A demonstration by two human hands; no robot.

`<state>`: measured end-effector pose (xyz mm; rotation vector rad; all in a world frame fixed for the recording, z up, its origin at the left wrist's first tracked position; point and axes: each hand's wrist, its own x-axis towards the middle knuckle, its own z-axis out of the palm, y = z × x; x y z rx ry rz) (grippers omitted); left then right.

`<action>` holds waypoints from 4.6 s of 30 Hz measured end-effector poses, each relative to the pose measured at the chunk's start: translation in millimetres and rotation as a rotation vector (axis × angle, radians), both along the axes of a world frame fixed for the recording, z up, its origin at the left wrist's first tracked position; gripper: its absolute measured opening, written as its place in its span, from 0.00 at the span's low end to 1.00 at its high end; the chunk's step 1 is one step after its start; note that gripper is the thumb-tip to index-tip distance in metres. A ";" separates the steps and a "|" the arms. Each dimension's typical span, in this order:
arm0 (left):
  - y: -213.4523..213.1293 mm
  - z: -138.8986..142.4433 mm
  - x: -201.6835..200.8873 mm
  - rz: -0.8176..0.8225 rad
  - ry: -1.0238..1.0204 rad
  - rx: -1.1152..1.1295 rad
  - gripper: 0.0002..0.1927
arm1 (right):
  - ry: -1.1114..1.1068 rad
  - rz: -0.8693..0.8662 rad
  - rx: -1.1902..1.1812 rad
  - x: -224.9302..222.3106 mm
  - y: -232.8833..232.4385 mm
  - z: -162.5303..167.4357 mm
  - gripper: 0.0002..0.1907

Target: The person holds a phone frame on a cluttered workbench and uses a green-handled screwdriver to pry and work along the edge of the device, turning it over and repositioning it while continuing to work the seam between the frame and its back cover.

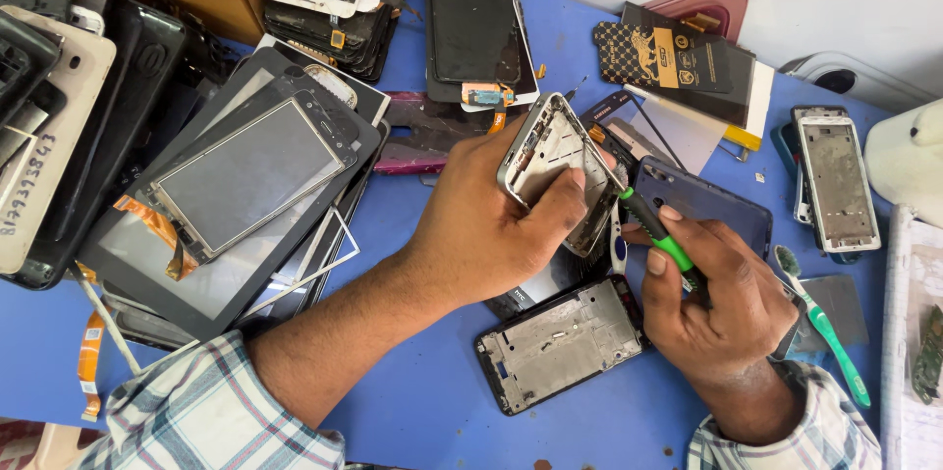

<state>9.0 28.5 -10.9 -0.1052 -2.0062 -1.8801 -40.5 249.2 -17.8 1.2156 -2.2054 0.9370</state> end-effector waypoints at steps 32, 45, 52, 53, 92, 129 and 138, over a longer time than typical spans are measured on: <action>-0.5 -6.9 -4.4 0.007 -0.093 0.087 0.04 | 0.089 -0.031 0.005 -5.3 6.4 -5.4 0.10; 0.3 -9.0 -4.6 -0.008 -0.098 0.141 0.04 | 0.130 -0.035 0.024 -2.9 -1.7 5.2 0.13; -0.9 -11.0 -6.0 0.003 -0.072 0.138 0.04 | 0.113 0.002 0.020 -2.8 1.3 7.0 0.14; -1.6 -11.1 -6.2 0.002 -0.069 0.133 0.04 | 0.115 0.005 0.019 -2.8 0.8 7.1 0.14; -2.2 -12.0 -8.5 -0.149 -0.160 0.317 0.13 | 0.090 0.018 -0.095 -3.3 0.4 2.7 0.14; -1.6 -7.1 -7.6 -0.129 -0.209 0.331 0.12 | 0.123 -0.002 -0.123 -8.4 4.2 -11.8 0.13; -2.6 -7.3 -7.4 -0.125 -0.220 0.312 0.16 | 0.095 0.004 -0.126 -7.4 5.0 -12.2 0.13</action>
